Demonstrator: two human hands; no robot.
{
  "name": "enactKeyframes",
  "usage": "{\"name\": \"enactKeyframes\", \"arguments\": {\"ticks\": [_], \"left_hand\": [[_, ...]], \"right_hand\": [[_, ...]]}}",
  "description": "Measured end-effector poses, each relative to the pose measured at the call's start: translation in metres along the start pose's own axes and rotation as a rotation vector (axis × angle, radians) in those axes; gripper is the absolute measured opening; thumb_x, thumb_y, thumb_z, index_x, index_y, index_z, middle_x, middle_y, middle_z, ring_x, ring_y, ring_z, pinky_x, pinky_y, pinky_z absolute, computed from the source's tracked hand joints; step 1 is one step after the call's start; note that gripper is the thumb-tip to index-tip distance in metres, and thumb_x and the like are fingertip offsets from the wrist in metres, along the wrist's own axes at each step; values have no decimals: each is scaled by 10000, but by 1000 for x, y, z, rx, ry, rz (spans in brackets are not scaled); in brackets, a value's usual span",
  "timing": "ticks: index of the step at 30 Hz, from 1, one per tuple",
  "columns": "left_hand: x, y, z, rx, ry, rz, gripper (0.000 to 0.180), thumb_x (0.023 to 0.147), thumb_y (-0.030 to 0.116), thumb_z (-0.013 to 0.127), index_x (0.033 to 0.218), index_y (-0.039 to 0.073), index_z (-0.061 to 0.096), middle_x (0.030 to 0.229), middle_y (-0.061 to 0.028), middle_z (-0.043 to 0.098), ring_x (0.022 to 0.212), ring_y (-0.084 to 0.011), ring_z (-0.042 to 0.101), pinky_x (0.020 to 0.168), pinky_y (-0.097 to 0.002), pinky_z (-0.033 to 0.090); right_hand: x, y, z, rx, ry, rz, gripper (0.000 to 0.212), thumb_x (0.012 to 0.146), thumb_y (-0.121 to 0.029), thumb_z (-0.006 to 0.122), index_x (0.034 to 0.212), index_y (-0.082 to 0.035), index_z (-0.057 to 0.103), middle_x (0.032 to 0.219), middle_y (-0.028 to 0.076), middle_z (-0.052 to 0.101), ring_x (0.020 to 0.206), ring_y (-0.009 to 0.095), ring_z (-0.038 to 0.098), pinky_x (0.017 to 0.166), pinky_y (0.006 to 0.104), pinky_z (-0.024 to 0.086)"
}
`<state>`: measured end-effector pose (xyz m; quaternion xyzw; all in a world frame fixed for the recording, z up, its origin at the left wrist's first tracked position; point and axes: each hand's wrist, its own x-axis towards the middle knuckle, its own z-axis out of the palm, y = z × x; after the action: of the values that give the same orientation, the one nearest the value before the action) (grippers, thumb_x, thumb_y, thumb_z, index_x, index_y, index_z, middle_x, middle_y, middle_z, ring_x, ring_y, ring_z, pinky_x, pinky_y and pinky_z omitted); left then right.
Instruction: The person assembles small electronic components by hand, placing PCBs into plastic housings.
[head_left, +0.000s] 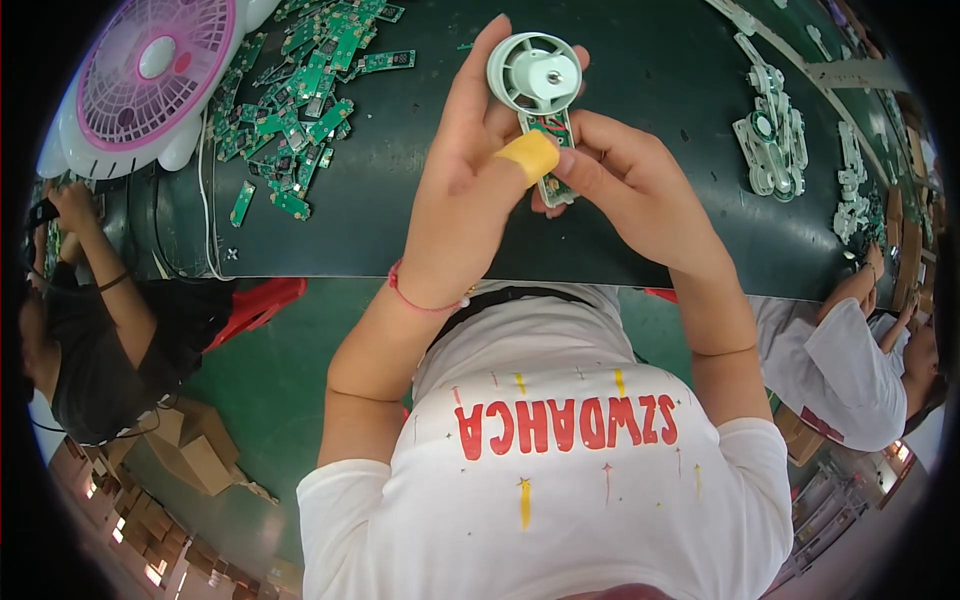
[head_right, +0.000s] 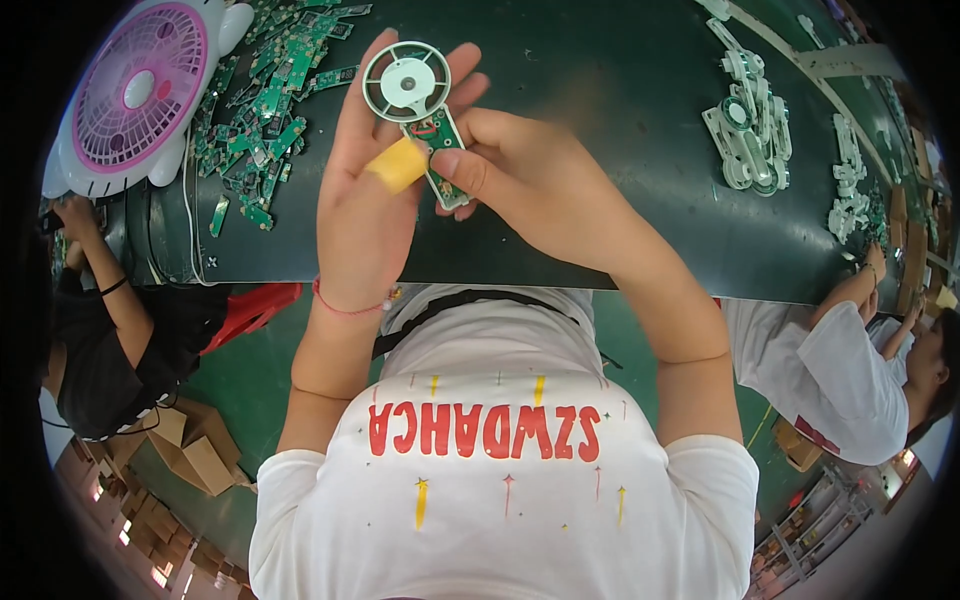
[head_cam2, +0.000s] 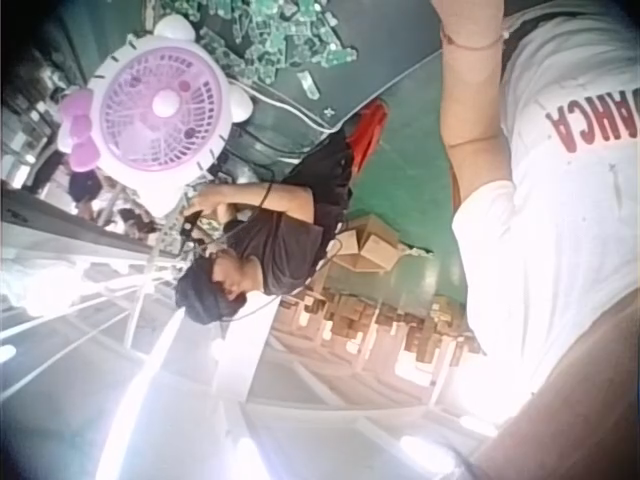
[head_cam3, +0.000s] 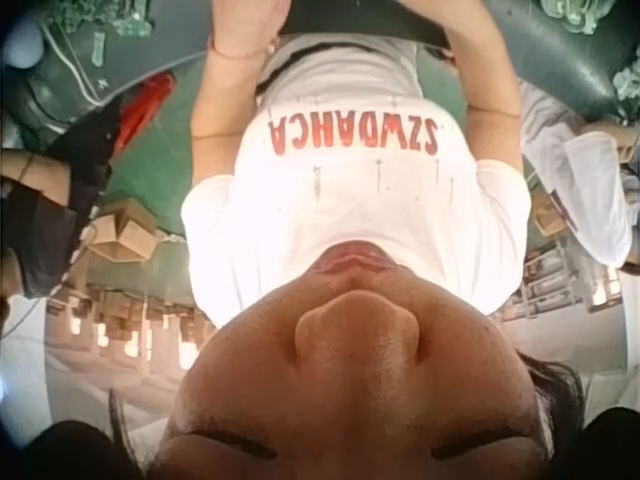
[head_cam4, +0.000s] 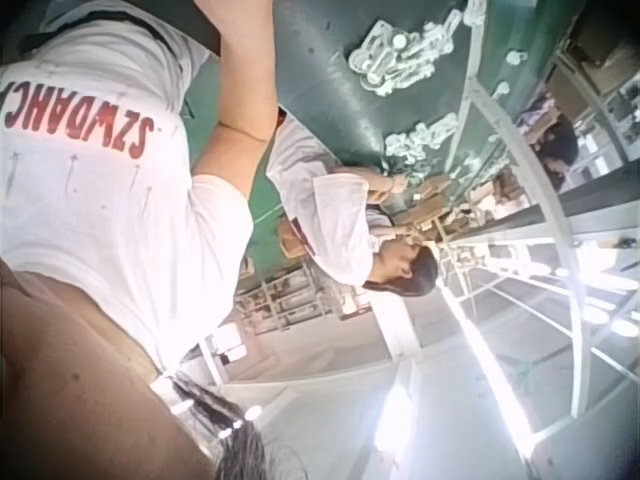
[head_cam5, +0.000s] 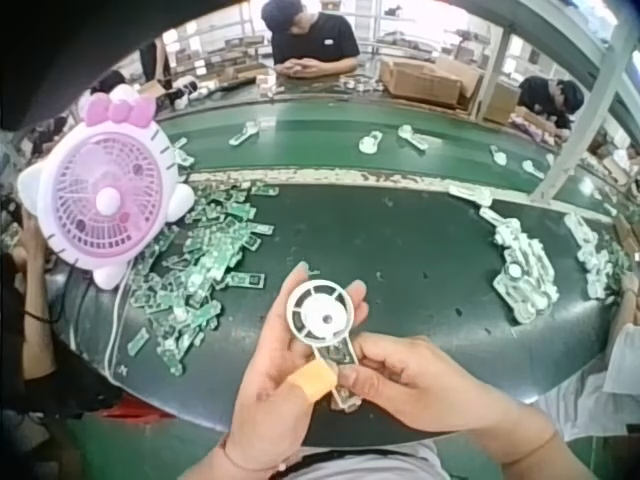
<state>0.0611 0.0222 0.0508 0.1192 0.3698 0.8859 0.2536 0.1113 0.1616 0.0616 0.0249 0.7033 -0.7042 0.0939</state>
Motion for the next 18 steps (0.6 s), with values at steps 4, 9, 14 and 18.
{"name": "enactKeyframes", "arguments": {"ticks": [4,9,14,18], "left_hand": [[5,0,5,113,-42,-14,480,971,219,337,1400,53,201,1300,-221,421,1123,-365,512,864,-441,485],[6,-3,3,154,-69,56,464,980,265,317,1374,32,241,1250,-197,455,1103,-353,524,868,-427,484],[4,9,8,2,-79,-57,583,939,227,459,1417,63,169,1231,-151,449,1061,-276,532,905,-387,458],[6,11,10,8,-62,-50,564,947,257,440,1410,59,186,1185,-140,472,1011,-259,548,854,-365,488]], "right_hand": [[-5,-6,5,103,-85,80,186,925,-100,488,1043,36,532,795,86,624,722,131,616,662,246,486],[0,-6,1,20,-75,77,186,924,-80,478,1052,42,532,815,82,623,730,141,620,672,251,498],[0,-13,-2,-65,-121,79,191,926,-73,471,1054,52,537,847,74,619,746,149,624,685,250,509],[2,-11,-2,-131,-86,35,225,898,-182,519,991,16,569,695,11,515,627,115,462,600,254,404]]}}
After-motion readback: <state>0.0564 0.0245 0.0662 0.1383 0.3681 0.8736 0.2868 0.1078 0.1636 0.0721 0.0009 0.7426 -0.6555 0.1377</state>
